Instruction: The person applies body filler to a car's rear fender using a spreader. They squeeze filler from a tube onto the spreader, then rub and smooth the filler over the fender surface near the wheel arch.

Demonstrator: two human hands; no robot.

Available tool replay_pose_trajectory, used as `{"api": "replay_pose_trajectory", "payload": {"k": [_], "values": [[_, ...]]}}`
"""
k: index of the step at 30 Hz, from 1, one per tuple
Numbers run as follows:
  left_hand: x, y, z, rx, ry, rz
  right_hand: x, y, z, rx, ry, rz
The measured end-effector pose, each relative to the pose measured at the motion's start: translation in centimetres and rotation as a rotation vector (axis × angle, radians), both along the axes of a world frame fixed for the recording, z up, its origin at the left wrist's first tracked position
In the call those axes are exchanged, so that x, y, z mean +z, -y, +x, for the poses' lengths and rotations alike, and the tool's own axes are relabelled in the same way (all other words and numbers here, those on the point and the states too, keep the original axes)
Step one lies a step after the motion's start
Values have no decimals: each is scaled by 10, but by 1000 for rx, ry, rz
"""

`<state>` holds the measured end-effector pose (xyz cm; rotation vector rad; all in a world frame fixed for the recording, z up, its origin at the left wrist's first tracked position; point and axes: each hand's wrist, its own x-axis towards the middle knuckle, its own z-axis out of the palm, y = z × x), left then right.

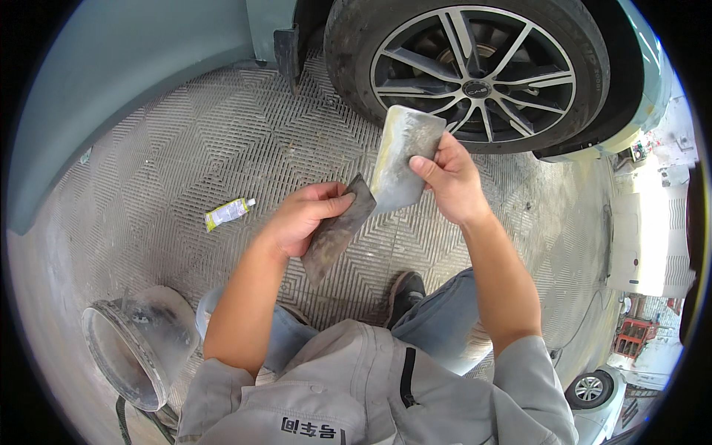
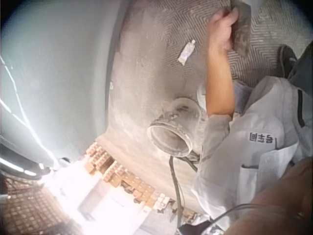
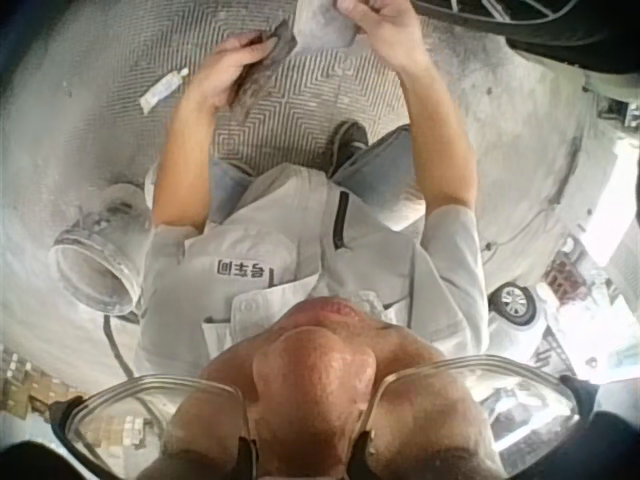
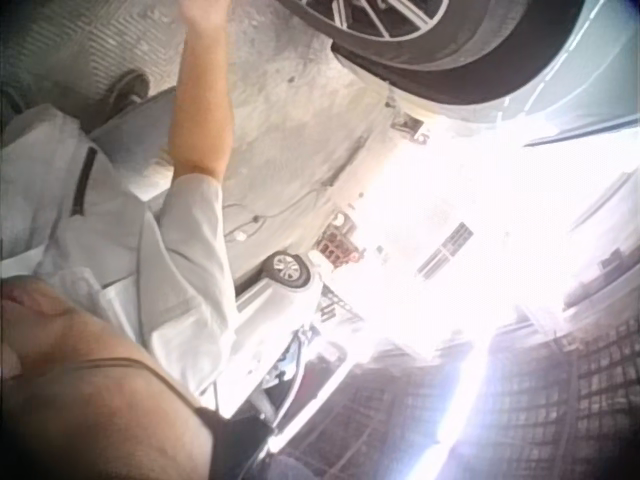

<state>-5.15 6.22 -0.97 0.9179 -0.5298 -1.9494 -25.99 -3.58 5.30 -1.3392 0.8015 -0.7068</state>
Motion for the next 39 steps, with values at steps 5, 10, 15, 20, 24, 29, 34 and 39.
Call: {"api": "replay_pose_trajectory", "payload": {"k": [5, 10, 15, 20, 24, 29, 34, 39], "values": [[11, -2, 13, 197, -62, -31, 1, -6, -4, 679, -853, -358], [13, 1, 7, 384, 32, -245, -4, 2, -10, -151, -39, 57], [0, -1, -29, 387, 519, -416, -17, -13, 0, -198, 210, -108], [3, -4, -30, 583, 744, -444, -22, -26, 1, 35, -387, -767], [14, 0, -6, 750, 424, -433, -27, -17, 1, 443, -891, -994], [15, 2, 1, 643, 436, -427, -24, 4, 8, 32, -567, -1205], [10, 2, 2, 621, 550, -442, 2, 9, -5, -258, -553, -245], [11, 3, 0, 560, 519, -369, 14, 5, -8, -40, 139, -96]]}}
